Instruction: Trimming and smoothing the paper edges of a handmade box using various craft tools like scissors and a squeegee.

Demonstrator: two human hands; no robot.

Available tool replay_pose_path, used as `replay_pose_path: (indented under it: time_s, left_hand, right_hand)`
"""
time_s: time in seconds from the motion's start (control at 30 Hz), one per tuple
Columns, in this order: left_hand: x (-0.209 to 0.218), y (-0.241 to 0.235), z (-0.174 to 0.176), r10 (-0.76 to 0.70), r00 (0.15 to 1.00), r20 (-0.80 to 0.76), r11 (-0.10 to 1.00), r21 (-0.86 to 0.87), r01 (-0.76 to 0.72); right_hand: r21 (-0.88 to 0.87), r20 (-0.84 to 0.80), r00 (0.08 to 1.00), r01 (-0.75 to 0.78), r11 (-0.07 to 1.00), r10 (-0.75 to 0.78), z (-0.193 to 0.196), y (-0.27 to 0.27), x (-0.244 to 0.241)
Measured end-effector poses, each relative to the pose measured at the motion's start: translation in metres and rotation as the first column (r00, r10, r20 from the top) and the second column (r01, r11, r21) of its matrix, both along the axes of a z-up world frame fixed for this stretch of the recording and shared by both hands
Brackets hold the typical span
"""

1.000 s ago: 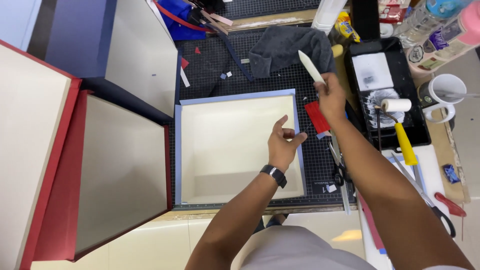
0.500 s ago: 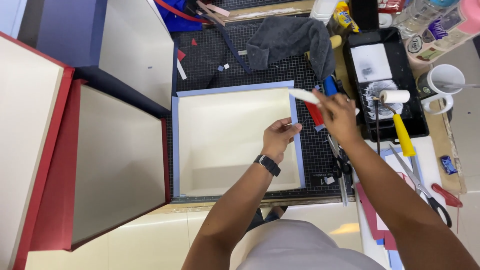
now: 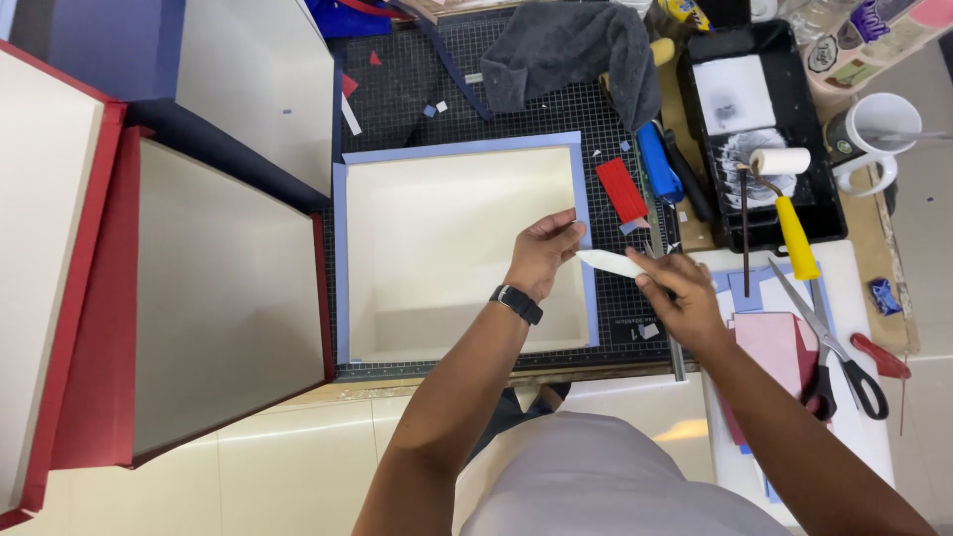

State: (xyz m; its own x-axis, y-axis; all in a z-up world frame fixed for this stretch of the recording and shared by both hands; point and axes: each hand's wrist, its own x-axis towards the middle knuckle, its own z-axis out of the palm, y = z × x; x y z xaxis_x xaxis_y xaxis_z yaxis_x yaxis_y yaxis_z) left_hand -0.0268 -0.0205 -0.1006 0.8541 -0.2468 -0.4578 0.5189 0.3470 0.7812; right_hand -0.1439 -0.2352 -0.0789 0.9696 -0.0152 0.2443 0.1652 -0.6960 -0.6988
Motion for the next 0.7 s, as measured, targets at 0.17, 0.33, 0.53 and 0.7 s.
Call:
replay_pose_path:
  time_s: [0.17,0.33,0.53,0.7]
  left_hand:
    - [-0.001,0.000,0.007,-0.016,0.999,0.030,1.000,0.022,0.015]
    - [-0.002,0.002,0.002,0.003,0.998,0.070,1.000,0.000,-0.003]
    - [-0.024,0.007,0.060,-0.053,0.988,0.146,0.968,0.250,0.015]
    - [-0.038,0.017,0.059,-0.305,0.921,0.242,0.894,0.406,0.189]
  right_hand:
    - [-0.130,0.035,0.999,0.011,0.991,-0.006,0.008,0.002,-0.003]
    - [-0.038,-0.078,0.995,-0.072,0.997,0.069,0.011,0.009,-0.058]
    - [-0.084,-0.026,0.998,-0.067,0.994,0.065,0.011,0.008,-0.059]
    - [-0.122,0.021,0.995,-0.096,0.988,0.099,0.022,0.008,-0.079]
